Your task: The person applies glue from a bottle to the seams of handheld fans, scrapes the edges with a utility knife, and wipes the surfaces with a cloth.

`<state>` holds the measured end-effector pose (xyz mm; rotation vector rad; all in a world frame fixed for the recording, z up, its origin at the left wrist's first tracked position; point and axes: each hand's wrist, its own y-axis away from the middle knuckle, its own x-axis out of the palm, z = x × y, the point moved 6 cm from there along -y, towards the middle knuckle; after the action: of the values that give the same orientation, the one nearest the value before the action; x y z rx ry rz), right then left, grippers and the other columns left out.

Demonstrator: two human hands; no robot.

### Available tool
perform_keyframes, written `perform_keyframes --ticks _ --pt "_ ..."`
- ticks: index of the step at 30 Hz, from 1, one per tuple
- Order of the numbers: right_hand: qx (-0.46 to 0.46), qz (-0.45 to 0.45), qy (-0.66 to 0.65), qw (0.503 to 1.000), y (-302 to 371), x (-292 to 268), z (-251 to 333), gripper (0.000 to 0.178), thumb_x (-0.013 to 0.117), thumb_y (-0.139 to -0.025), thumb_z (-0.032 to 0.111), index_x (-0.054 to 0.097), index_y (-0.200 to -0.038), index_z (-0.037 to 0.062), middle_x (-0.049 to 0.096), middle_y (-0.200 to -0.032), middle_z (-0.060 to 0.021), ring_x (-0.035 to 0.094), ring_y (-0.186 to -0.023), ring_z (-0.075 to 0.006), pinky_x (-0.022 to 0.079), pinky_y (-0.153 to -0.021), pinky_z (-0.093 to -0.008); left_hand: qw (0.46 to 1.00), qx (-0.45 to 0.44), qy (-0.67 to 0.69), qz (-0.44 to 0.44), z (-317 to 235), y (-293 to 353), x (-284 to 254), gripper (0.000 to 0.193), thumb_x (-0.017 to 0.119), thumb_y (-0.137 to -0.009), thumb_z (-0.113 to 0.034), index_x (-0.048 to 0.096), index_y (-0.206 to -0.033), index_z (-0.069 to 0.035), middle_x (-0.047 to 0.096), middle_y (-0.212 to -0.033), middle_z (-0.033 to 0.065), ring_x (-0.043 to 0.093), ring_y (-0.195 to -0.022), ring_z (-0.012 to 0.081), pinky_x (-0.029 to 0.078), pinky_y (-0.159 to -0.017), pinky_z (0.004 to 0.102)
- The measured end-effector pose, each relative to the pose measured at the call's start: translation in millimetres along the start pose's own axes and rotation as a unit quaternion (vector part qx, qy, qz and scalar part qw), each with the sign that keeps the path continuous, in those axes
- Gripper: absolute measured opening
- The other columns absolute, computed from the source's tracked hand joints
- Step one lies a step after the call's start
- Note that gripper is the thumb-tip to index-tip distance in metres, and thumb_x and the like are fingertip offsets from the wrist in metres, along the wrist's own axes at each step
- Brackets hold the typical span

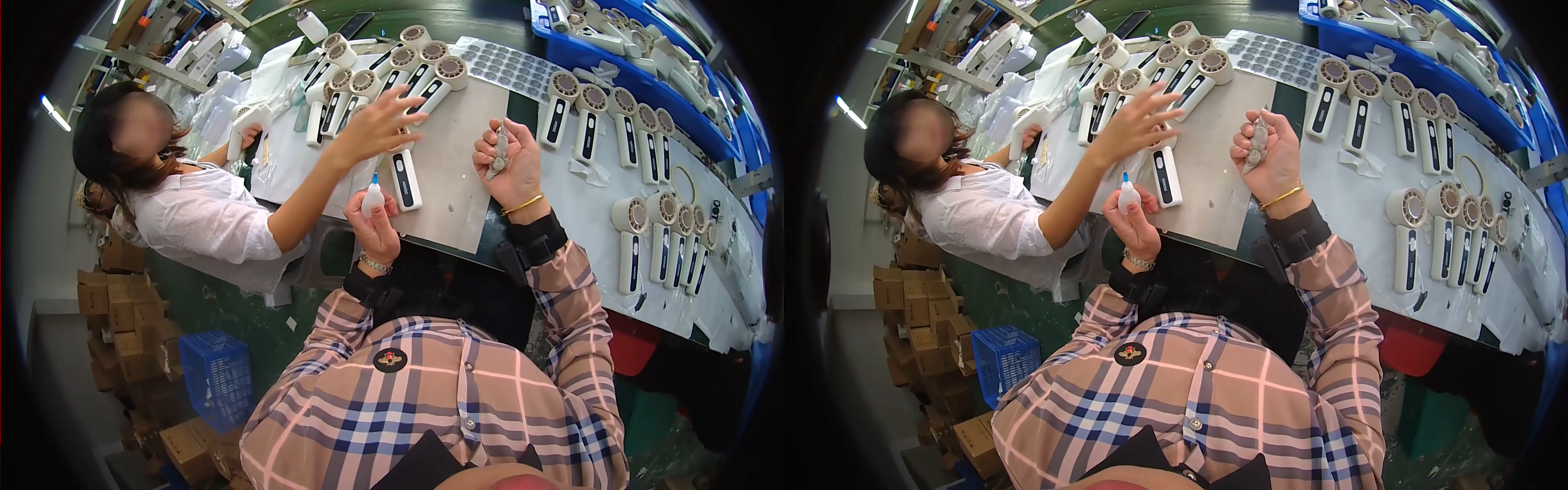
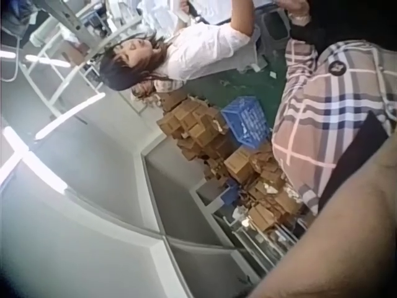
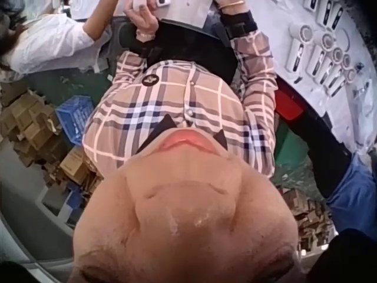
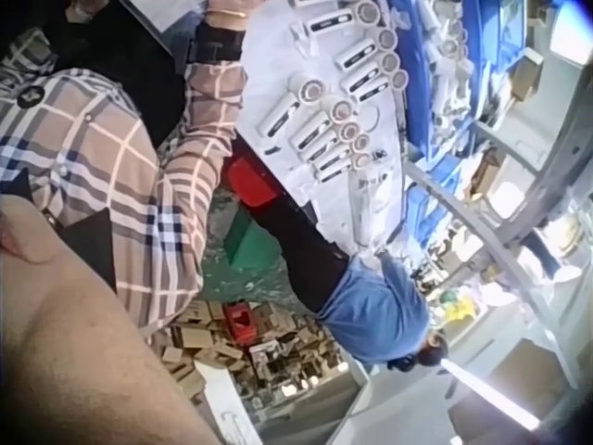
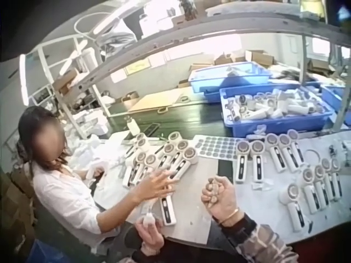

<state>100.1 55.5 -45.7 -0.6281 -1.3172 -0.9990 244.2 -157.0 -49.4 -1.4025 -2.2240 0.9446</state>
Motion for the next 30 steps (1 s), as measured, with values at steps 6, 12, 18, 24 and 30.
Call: perform_keyframes --ticks 6,12,18,24,30 --pt "-0.013 -0.029 0.003 1.000 0.3 -3.5 -1.1 0.020 0.060 -0.099 0.023 0.060 -0.103 0.0041 0.054 -0.075 -0.0024 0.047 -0.065 -0.0138 0.043 -0.058 -0.0264 1.000 0.010 -0.019 0.006 -2.3 -1.8 -0.2 0.027 0.045 -0.112 -0.028 0.036 -0.123 -0.005 0.059 -0.096 0.0149 0.053 -0.071 0.0156 0.044 -0.065 0.0277" --pt "-0.019 -0.044 0.012 0.999 2.1 -5.3 -3.0 0.020 0.061 -0.099 0.023 0.059 -0.104 0.0046 0.053 -0.074 -0.0023 0.049 -0.065 -0.0146 0.043 -0.058 -0.0264 0.999 0.005 -0.033 -0.002 -3.0 1.1 -1.9 0.027 0.045 -0.111 -0.028 0.037 -0.122 -0.005 0.059 -0.098 0.0143 0.052 -0.071 0.0151 0.044 -0.064 0.0278" --pt "-0.022 -0.055 0.017 0.998 -0.5 -7.1 -4.0 0.019 0.061 -0.098 0.024 0.059 -0.103 0.0058 0.053 -0.074 -0.0015 0.050 -0.065 -0.0151 0.043 -0.058 -0.0263 1.000 -0.003 -0.007 0.001 -0.8 0.1 -2.6 0.029 0.048 -0.110 -0.027 0.038 -0.125 -0.004 0.058 -0.100 0.0131 0.052 -0.073 0.0145 0.045 -0.066 0.0279" --pt "0.006 -0.044 0.014 0.999 -4.9 -9.6 -10.1 0.019 0.062 -0.096 0.026 0.059 -0.102 0.0082 0.053 -0.074 0.0007 0.052 -0.064 -0.0133 0.045 -0.057 -0.0261 1.000 -0.008 -0.018 -0.007 -0.2 -1.5 -2.3 0.029 0.045 -0.111 -0.026 0.037 -0.126 -0.004 0.058 -0.096 0.0147 0.051 -0.071 0.0170 0.044 -0.064 0.0296" --pt "-0.010 -0.062 0.054 0.997 -1.8 -12.4 -5.9 0.018 0.063 -0.096 0.026 0.060 -0.100 0.0091 0.055 -0.074 0.0013 0.052 -0.060 -0.0122 0.046 -0.057 -0.0263 1.000 0.001 -0.023 -0.011 1.9 0.3 2.3 0.028 0.044 -0.111 -0.025 0.037 -0.126 -0.003 0.058 -0.095 0.0151 0.050 -0.071 0.0180 0.044 -0.064 0.0306"
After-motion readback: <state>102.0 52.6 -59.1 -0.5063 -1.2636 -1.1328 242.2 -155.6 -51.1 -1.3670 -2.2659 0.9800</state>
